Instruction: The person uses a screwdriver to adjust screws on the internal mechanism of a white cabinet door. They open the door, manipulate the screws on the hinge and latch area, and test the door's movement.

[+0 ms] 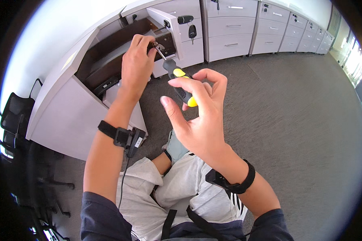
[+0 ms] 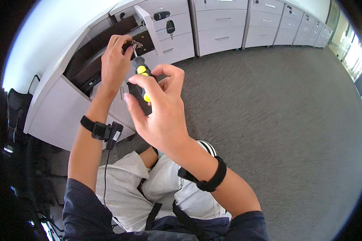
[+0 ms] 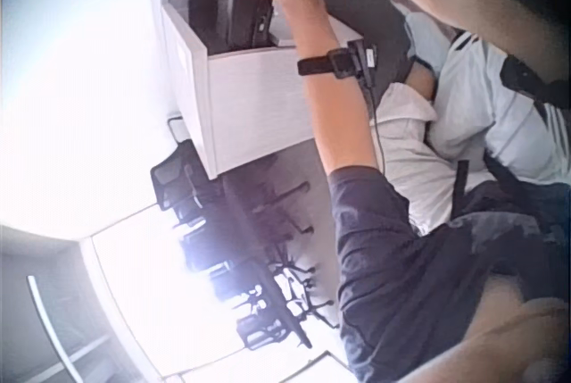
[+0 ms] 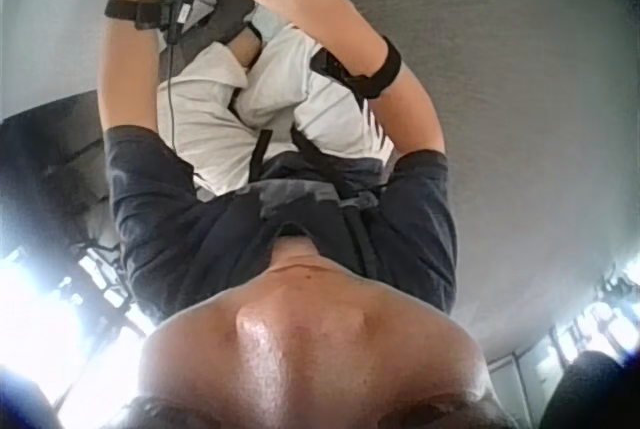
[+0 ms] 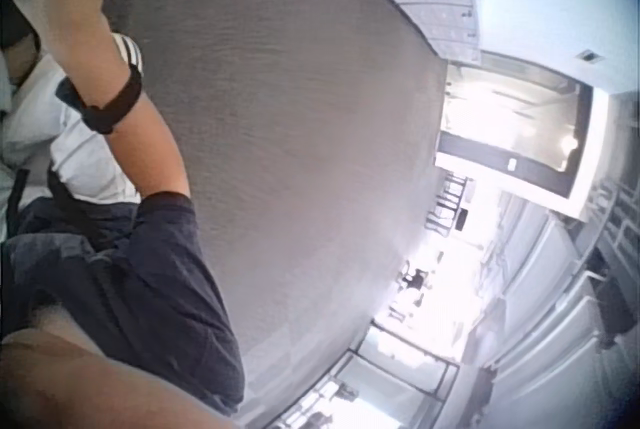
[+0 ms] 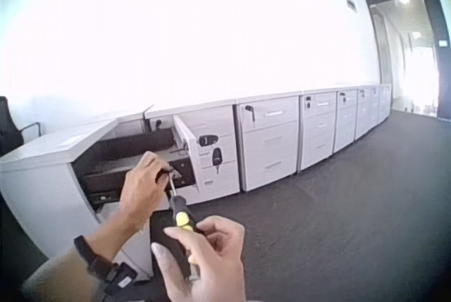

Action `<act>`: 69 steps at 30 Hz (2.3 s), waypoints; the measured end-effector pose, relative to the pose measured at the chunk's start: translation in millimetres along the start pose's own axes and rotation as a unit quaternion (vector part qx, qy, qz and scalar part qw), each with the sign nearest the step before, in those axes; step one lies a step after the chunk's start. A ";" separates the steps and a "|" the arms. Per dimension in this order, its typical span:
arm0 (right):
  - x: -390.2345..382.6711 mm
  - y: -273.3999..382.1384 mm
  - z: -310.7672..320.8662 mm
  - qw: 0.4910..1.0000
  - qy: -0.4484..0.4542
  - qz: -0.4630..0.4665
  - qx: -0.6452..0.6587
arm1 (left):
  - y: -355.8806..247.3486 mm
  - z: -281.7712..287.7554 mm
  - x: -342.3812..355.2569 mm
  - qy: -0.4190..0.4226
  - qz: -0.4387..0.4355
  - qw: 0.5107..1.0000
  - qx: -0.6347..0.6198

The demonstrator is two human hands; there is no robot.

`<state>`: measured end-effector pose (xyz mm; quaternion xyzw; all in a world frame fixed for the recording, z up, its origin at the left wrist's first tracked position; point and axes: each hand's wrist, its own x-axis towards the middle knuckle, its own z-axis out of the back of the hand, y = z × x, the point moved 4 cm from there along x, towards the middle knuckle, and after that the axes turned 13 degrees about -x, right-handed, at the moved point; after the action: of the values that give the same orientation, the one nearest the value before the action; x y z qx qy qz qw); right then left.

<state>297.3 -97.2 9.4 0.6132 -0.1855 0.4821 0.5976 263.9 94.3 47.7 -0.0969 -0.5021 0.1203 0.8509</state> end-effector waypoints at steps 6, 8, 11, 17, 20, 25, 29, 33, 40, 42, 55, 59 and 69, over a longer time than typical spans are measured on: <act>2.4 -14.1 -6.5 0.998 -0.047 0.048 -0.009 | -0.3 -6.3 3.8 0.054 -0.028 0.997 0.042; 2.3 -13.5 -8.7 0.997 -0.061 0.046 -0.012 | 3.6 -7.3 5.7 0.067 -0.064 0.993 0.068; -1.5 -15.3 -10.2 0.994 -0.072 0.072 -0.049 | 0.7 -7.7 8.8 0.087 -0.090 0.989 0.082; -2.9 -14.5 -16.1 0.999 -0.018 0.018 -0.039 | 2.2 -8.1 18.3 0.159 -0.079 0.972 0.154; 2.7 -17.0 -16.3 0.992 -0.065 0.092 -0.061 | 0.4 -9.7 24.5 0.173 -0.097 0.965 0.173; 3.9 -7.2 -5.8 0.993 -0.014 0.057 -0.104 | -4.7 -7.4 26.8 0.186 -0.079 0.959 0.199; 0.7 -14.8 -15.0 0.993 0.001 0.030 -0.114 | 9.1 -10.0 20.4 0.175 -0.059 0.966 0.182; -4.0 -14.4 -5.8 0.993 0.003 0.034 -0.116 | 0.1 -8.9 18.6 0.167 -0.055 0.967 0.184; -3.7 -12.6 10.1 0.990 -0.027 0.077 -0.116 | -15.3 -0.4 11.6 0.138 -0.052 0.982 0.117; -6.7 -11.5 16.5 0.991 -0.029 0.083 -0.105 | -17.4 7.6 -0.1 0.137 -0.013 0.985 0.103; -74.2 -6.8 46.2 0.977 0.196 0.081 -0.035 | 23.6 114.6 -174.9 0.114 0.265 0.957 -0.040; -98.1 -47.0 102.9 0.976 0.190 -0.098 -0.052 | 43.6 152.3 -217.7 0.138 0.348 0.926 -0.042; -248.7 -226.7 275.1 0.754 -0.230 -0.613 0.046 | 13.6 -12.0 -225.9 0.415 0.280 0.848 -0.177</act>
<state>465.2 -385.5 -269.2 0.7145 0.1210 -0.1350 0.6758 167.5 38.5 -149.7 -0.4229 -0.0671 0.2111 0.8787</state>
